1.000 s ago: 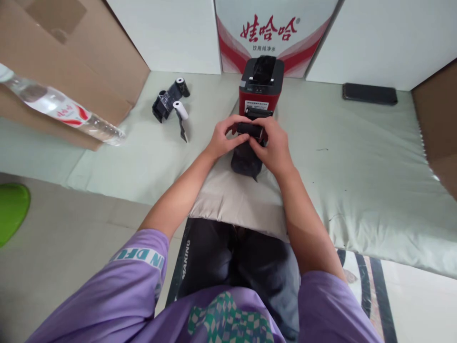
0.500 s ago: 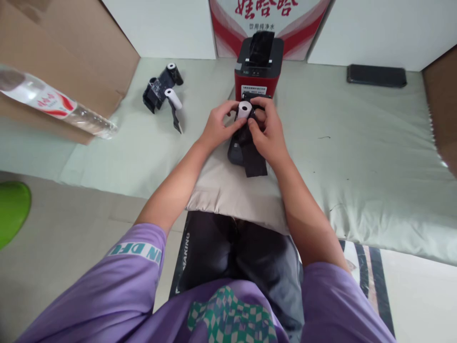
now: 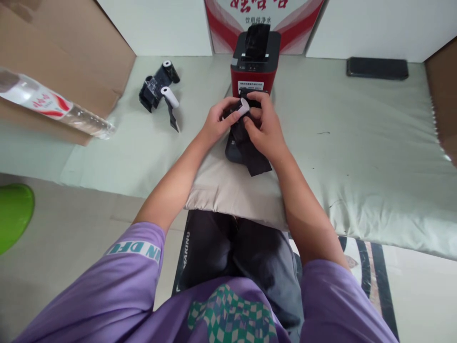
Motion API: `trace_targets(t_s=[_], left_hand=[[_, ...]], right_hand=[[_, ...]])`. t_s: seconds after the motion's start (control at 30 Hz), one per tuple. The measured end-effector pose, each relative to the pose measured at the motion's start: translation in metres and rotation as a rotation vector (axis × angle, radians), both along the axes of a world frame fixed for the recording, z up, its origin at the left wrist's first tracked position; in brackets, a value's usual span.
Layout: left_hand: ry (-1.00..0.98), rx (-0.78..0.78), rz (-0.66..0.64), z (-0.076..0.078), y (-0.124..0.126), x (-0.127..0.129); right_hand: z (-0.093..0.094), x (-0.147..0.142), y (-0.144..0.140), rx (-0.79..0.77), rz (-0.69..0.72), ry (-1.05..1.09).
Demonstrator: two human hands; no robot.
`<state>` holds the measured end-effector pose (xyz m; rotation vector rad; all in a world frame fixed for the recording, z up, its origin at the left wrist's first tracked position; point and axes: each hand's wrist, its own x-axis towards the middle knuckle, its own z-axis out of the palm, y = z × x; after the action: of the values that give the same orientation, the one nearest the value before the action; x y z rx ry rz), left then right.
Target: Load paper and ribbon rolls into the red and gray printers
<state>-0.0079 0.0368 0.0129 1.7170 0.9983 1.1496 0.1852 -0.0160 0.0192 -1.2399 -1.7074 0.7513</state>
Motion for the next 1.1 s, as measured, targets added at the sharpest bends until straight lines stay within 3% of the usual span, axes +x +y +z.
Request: trace_targets(t_s=[0.13, 0.37, 0.5, 0.67, 0.8, 1.1], left_hand=[[-0.001, 0.000, -0.113, 0.006, -0.001, -0.003], [0.006, 0.009, -0.110, 0.002, -0.002, -0.005], [-0.032, -0.089, 0.010, 0.001, 0.006, -0.011], [-0.153, -0.115, 0.204, 0.000, 0.025, -0.026], [-0.273, -0.134, 0.341, -0.007, 0.041, -0.039], [-0.346, -0.208, 0.451, -0.018, 0.061, -0.055]], right_hand=[[0.001, -0.001, 0.001, -0.061, 0.008, 0.023], [0.006, 0.000, -0.002, -0.046, 0.014, 0.040], [0.000, 0.005, 0.002, -0.002, -0.050, 0.043], [-0.026, 0.027, 0.027, 0.101, -0.327, 0.198], [-0.042, 0.046, 0.049, 0.067, -0.500, 0.221], [-0.059, 0.061, 0.069, -0.021, -0.503, 0.214]])
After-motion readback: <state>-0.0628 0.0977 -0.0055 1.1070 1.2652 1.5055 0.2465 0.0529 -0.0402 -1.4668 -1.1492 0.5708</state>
